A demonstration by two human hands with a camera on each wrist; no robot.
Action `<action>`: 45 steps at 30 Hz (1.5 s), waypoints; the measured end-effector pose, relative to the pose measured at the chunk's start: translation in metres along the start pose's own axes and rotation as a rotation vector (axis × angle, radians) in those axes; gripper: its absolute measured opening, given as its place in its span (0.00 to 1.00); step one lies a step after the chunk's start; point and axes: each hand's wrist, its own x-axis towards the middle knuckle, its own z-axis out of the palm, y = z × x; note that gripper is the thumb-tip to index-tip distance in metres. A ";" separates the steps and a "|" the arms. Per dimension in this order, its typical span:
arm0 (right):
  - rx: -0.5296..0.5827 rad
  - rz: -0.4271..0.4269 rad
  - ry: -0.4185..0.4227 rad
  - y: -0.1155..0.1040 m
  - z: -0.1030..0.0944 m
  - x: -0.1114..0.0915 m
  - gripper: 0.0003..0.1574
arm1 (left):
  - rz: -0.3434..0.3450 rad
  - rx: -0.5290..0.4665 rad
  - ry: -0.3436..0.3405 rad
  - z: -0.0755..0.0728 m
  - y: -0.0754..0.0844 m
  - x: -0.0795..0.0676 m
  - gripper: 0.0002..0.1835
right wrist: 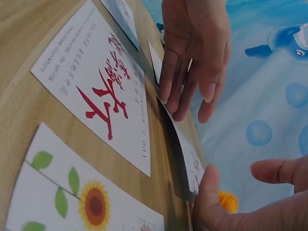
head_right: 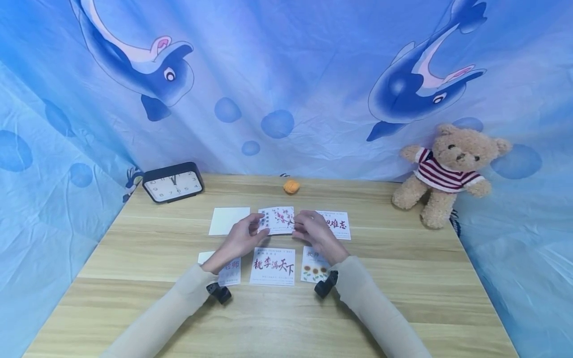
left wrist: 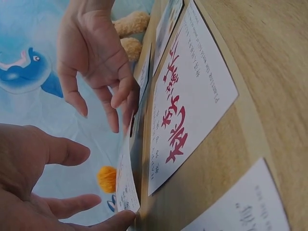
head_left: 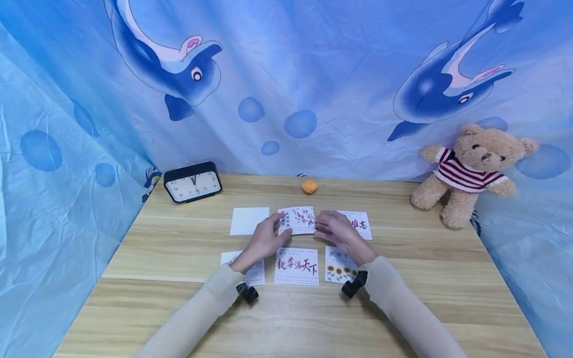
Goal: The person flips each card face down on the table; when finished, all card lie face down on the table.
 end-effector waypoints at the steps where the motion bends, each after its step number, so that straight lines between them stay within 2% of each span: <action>1: -0.005 -0.002 0.000 -0.001 0.000 0.000 0.38 | 0.005 0.001 -0.001 0.000 0.000 0.000 0.31; 12: -0.079 -0.084 -0.060 -0.014 -0.001 0.002 0.31 | 0.086 0.037 -0.007 0.000 0.003 -0.002 0.28; 23: 0.001 -0.122 -0.120 -0.014 0.009 0.005 0.29 | 0.056 0.016 0.007 0.000 0.002 -0.001 0.25; 36: -0.026 -0.133 -0.152 -0.006 0.028 0.009 0.31 | 0.101 -0.194 0.001 0.005 0.008 0.002 0.23; 45: -0.060 -0.120 -0.095 0.002 0.038 0.005 0.35 | 0.103 -0.369 0.039 0.006 0.014 0.004 0.24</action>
